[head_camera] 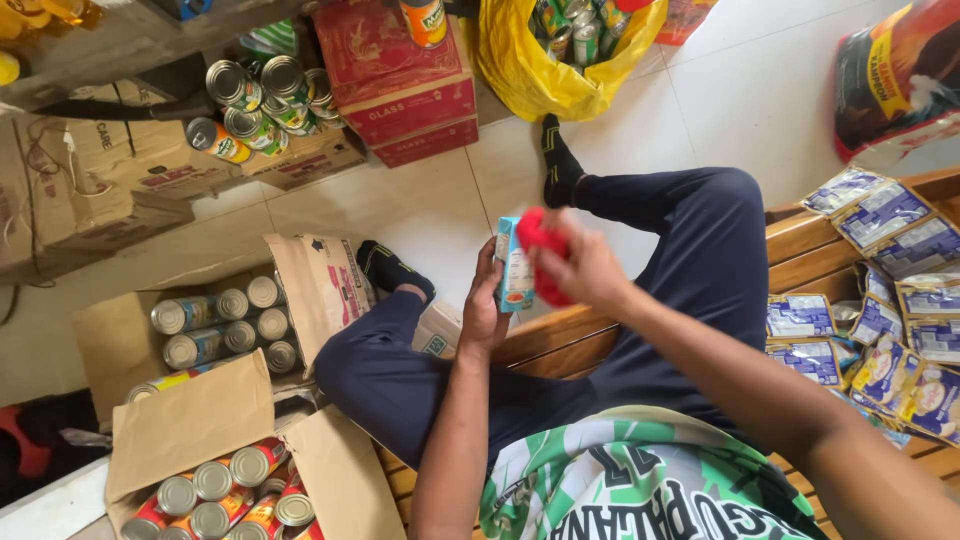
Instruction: The recorder is wiping down various grocery items, including cartons of cream and canned goods, using a red cloth in a store setting.
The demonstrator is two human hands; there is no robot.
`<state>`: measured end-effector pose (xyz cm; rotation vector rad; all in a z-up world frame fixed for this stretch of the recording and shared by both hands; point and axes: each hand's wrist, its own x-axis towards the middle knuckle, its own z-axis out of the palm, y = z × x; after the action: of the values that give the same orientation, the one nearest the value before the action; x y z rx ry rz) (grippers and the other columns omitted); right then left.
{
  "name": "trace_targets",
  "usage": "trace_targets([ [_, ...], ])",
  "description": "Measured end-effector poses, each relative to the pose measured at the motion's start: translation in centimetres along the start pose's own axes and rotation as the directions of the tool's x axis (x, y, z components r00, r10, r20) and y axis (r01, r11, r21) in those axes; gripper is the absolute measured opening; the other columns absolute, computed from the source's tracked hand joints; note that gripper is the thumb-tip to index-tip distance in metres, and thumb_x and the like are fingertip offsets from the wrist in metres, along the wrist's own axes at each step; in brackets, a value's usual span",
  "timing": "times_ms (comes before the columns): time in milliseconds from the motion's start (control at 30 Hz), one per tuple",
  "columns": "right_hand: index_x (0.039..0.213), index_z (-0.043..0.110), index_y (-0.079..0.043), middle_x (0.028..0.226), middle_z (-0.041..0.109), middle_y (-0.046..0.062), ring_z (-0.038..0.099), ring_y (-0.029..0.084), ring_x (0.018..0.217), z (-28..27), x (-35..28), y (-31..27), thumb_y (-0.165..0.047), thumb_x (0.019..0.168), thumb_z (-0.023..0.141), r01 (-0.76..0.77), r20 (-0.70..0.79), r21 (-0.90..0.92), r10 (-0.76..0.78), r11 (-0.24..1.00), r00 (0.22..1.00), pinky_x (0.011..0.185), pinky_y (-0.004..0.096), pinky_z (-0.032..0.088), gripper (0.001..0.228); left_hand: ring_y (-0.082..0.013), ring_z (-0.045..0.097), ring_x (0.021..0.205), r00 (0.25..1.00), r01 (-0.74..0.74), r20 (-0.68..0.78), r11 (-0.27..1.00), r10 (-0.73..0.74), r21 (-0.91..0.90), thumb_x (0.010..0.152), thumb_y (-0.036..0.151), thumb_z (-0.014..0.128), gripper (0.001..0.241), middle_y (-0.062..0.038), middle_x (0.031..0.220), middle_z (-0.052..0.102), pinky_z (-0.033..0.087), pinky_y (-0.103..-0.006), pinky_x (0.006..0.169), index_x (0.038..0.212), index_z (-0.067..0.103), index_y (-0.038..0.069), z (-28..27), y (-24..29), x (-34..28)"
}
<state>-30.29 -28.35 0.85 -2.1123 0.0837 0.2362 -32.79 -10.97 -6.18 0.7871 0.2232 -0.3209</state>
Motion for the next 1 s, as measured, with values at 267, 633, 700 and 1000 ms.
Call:
trace_targets([
  [267, 0.113, 0.072, -0.018, 0.09, 0.078, 0.02, 0.075, 0.045, 0.087, 0.5, -4.3, -3.2, -0.02, 0.082, 0.073, 0.04, 0.384, -0.064, -0.012, 0.997, 0.923, 0.08, 0.054, 0.058, 0.031, -0.0198, 0.065, 0.103, 1.0, -0.022, 0.004, 0.999, 0.022, -0.042, 0.107, 0.033, 0.045, 0.044, -0.012, 0.125, 0.065, 0.051, -0.036, 0.096, 0.148, 0.043, 0.021, -1.0, 0.4, 0.0],
  [633, 0.105, 0.073, -0.021, 0.077, 0.072, 0.012, 0.073, 0.033, 0.073, 0.1, -1.0, -1.0, -0.017, 0.083, 0.073, 0.104, 0.113, 0.046, -0.109, 0.993, 0.988, 0.069, 0.045, 0.058, 0.023, -0.0211, 0.071, 0.093, 0.997, 0.047, -0.053, 0.992, -0.054, -0.12, 0.1, 0.032, 0.057, 0.049, -0.013, 0.114, 0.071, 0.06, -0.035, 0.08, 0.147, 0.048, 0.019, -1.6, -1.5, 0.7],
  [700, 0.1, 0.074, -0.023, 0.072, 0.072, 0.007, 0.072, 0.028, 0.068, 1.0, -3.0, -1.7, -0.02, 0.083, 0.07, 0.029, 0.242, 0.033, -0.036, 0.999, 0.97, 0.069, 0.043, 0.058, 0.017, -0.0239, 0.074, 0.091, 0.994, 0.053, -0.082, 0.986, -0.066, -0.155, 0.101, 0.029, 0.056, 0.047, -0.016, 0.112, 0.073, 0.062, -0.0371, 0.078, 0.146, 0.051, 0.018, -1.5, -1.5, 0.5],
  [1000, 0.114, 0.07, -0.027, 0.089, 0.075, 0.011, 0.074, 0.038, 0.088, -1.7, -0.1, -1.6, -0.026, 0.087, 0.069, 0.18, 0.187, -0.146, -0.152, 0.973, 0.971, 0.076, 0.051, 0.058, 0.028, -0.0243, 0.076, 0.08, 0.982, 0.083, -0.168, 0.996, -0.086, -0.025, 0.091, 0.027, 0.072, 0.043, -0.015, 0.098, 0.075, 0.065, -0.0388, 0.068, 0.131, 0.065, 0.012, -1.5, -1.0, 0.8],
])
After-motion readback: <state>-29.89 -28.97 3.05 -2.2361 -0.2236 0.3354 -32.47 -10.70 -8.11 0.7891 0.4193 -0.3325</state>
